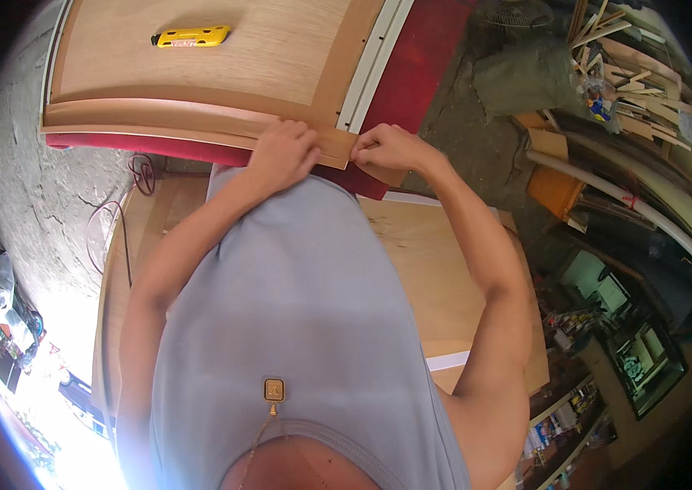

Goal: The person applies thin wood veneer strips to the edges of a large rectangular wooden board. They position each strip, press it into place, and trim the excess with a yellow utility knife. The person also wipes the surface with a cloth and uses a small container, likely containing adhesive, during the process.

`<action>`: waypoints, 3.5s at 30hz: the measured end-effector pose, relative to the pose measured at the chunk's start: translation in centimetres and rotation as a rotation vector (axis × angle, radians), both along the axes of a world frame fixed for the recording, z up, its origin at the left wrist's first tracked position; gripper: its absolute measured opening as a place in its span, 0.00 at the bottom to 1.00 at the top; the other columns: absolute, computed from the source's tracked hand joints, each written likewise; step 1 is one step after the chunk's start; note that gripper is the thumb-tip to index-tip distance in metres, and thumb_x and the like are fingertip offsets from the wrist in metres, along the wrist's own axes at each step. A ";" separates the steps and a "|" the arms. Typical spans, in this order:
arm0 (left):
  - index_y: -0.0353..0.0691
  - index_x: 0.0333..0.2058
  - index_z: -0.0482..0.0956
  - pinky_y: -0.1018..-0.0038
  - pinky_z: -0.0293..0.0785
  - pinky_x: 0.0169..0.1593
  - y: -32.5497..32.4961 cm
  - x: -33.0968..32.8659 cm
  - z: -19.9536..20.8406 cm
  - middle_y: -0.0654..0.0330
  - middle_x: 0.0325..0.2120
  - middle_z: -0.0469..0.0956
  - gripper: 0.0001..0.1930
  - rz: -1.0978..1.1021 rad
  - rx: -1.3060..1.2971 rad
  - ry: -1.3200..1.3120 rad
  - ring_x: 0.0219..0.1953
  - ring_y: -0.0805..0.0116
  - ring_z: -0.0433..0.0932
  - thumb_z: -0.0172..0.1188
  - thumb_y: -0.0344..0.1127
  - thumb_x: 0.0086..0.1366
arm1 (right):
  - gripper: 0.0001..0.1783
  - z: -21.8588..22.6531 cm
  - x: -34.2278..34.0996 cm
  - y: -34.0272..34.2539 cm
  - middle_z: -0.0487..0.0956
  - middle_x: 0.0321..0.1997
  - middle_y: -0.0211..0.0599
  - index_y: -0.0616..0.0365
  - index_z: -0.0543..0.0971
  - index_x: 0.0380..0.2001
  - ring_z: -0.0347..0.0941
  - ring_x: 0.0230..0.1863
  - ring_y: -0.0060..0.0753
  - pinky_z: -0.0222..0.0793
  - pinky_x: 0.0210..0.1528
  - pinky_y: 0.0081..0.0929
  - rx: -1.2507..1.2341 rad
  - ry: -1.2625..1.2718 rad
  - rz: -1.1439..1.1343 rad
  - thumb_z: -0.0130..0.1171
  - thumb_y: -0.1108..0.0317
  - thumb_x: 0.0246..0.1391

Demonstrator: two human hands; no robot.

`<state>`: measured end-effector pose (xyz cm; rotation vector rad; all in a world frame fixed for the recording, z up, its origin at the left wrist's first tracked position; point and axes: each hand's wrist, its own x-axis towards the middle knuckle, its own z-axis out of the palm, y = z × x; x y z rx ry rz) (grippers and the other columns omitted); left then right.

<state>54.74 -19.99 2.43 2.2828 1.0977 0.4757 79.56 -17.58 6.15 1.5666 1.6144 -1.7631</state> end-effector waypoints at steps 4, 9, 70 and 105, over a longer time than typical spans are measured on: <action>0.39 0.31 0.75 0.62 0.68 0.44 -0.4 2.3 0.2 0.56 0.30 0.74 0.09 -0.106 -0.059 0.066 0.37 0.58 0.74 0.59 0.38 0.60 | 0.14 0.0 -0.4 0.6 0.85 0.38 0.33 0.56 0.85 0.37 0.79 0.43 0.27 0.73 0.47 0.27 -0.054 -0.040 -0.002 0.60 0.62 0.50; 0.39 0.31 0.75 0.62 0.68 0.45 -0.2 0.4 0.7 0.57 0.30 0.73 0.11 -0.075 -0.022 0.083 0.37 0.57 0.73 0.59 0.41 0.62 | 0.16 -2.2 0.8 0.0 0.84 0.35 0.29 0.56 0.85 0.40 0.77 0.42 0.24 0.70 0.50 0.25 -0.120 0.076 -0.053 0.64 0.61 0.50; 0.53 0.29 0.88 0.62 0.57 0.51 8.5 3.4 -1.1 0.66 0.32 0.75 0.10 -0.424 -0.159 0.131 0.46 0.59 0.67 0.69 0.49 0.51 | 0.14 0.6 -14.5 -11.6 0.78 0.33 0.47 0.58 0.69 0.36 0.76 0.32 0.59 0.70 0.29 0.49 0.812 -0.552 -1.049 0.62 0.63 0.56; 0.54 0.29 0.88 0.62 0.57 0.51 8.7 3.6 -1.0 0.67 0.33 0.76 0.09 -0.428 -0.204 0.134 0.45 0.61 0.67 0.70 0.48 0.51 | 0.15 4.6 -14.4 -9.6 0.77 0.33 0.53 0.60 0.68 0.42 0.76 0.36 0.62 0.69 0.34 0.54 0.547 -0.606 -0.912 0.60 0.66 0.57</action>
